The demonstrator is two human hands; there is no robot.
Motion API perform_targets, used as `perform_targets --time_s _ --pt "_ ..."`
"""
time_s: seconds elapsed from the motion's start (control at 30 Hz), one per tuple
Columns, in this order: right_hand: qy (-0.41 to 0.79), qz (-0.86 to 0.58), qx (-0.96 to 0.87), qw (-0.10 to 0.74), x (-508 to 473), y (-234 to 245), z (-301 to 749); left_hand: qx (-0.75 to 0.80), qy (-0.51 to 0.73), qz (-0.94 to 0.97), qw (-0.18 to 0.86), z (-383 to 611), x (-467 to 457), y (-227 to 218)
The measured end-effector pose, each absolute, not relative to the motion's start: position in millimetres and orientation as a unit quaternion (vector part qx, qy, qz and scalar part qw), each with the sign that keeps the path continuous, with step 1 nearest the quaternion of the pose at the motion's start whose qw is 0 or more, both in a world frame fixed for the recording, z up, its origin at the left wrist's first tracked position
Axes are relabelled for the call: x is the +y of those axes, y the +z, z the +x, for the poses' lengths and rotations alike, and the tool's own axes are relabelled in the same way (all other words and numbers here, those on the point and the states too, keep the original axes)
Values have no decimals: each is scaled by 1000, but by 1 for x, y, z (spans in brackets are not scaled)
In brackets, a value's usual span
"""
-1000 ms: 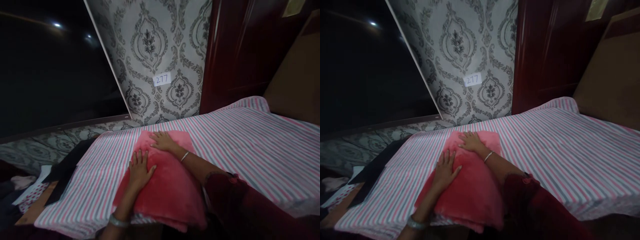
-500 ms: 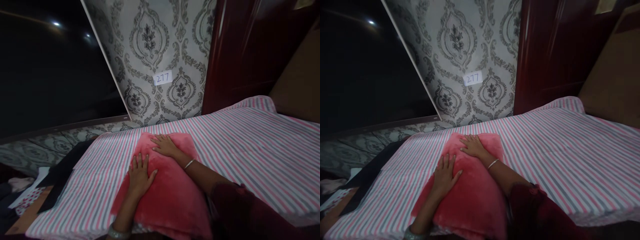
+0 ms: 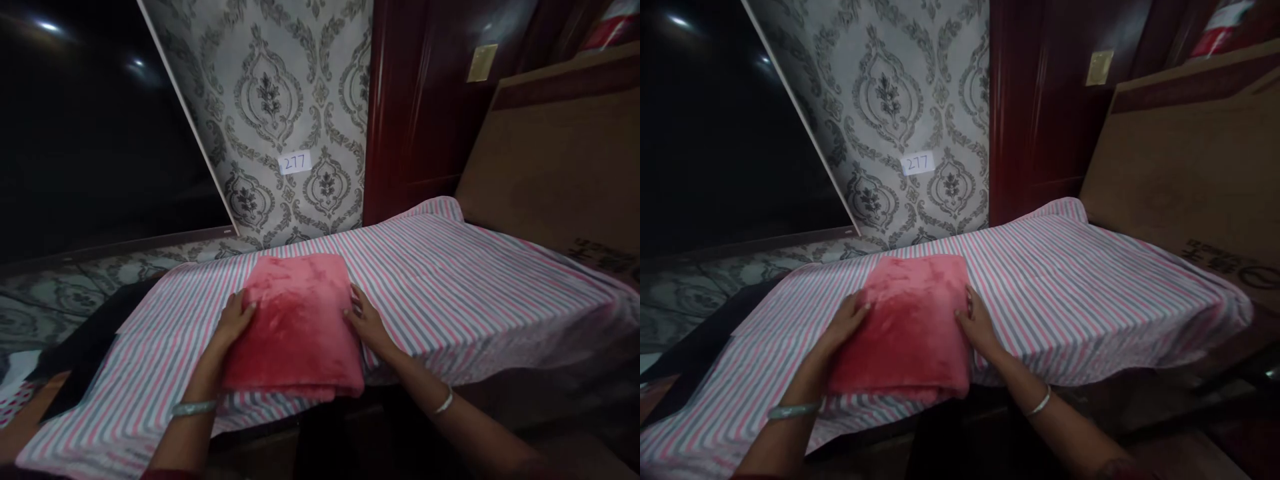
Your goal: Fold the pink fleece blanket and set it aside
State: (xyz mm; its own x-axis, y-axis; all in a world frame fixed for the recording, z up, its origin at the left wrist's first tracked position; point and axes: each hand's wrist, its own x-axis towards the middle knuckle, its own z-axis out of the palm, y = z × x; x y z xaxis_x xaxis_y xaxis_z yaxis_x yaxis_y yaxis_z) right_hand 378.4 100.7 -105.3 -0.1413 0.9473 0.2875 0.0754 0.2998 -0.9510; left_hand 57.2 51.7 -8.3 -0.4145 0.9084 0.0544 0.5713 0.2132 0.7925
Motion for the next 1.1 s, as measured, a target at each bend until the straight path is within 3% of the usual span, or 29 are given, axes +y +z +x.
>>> perform_targets --time_s 0.23,0.5,0.63,0.9,1.1 --pt "562 -393 -533 496 82 -100 378 767 398 381 330 42 23 6" --pt "587 -416 -544 433 71 -74 375 730 439 329 408 56 25 7" --pt "497 -449 -613 420 64 -77 377 735 438 322 405 52 21 6" --pt "146 -439 -787 407 -5 -75 396 751 430 351 358 53 13 -4" --pt "74 -360 -855 365 -24 -63 391 758 423 365 336 57 16 -2"
